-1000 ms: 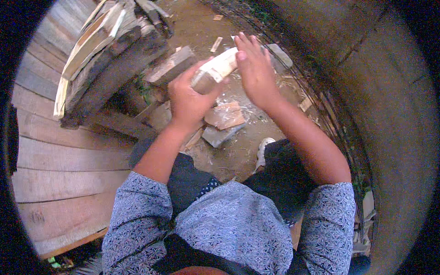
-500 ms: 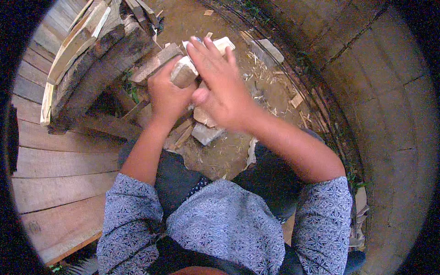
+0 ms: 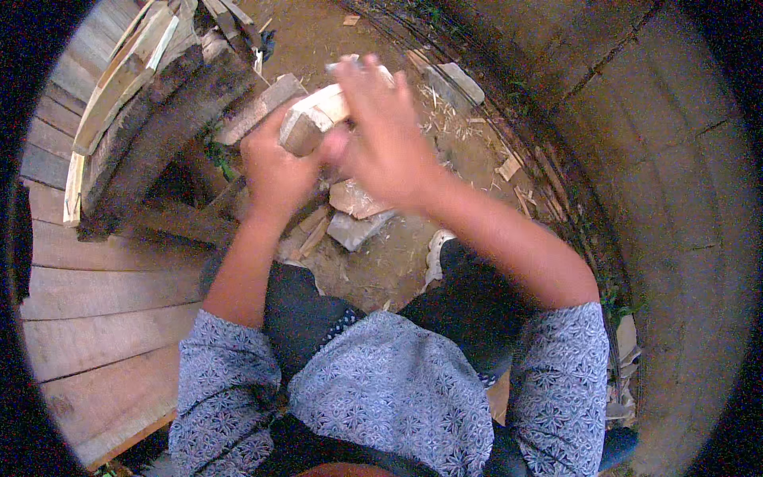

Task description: The person carves a small rectangular block of wood using a knife, then sands the surface with a sanding block. The person is sitting on the ground in a workshop area.

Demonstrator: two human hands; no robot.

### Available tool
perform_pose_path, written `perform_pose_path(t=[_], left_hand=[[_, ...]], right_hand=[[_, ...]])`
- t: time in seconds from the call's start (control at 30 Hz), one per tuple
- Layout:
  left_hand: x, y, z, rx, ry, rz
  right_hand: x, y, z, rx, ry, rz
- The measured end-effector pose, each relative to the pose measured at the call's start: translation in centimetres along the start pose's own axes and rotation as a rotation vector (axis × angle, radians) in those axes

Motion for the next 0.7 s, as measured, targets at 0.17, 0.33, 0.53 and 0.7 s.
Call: perform_pose_path(t=[0.17, 0.33, 0.53, 0.7], left_hand=[[0.7, -0.2, 0.0, 0.012, 0.028, -0.073], [0.3, 0.0, -0.7, -0.030, 0.002, -0.042], [-0.4, -0.7, 0.1, 0.022, 0.016, -0.008], [-1.8, -2.1, 1.6, 0.080, -0.070, 0.043]], right_hand=[[0.7, 0.9, -0.8, -0.106, -0.083, 0.064], [1.7, 0.3, 3.5, 0.024, 0.017, 0.022], [1.3, -0.7, -3.6, -0.346, 0.003, 0.021], [0.0, -1.8, 0.4, -0.132, 0.119, 0.170]])
Point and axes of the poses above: each hand's wrist, its own y-axis towards the middle knuckle, its own x-axis out of the back of the hand, z = x × y, the point moved 10 cm from there along y, towards the middle knuckle, and after that the axes turned 2 degrees about z, right-handed, at the moved point
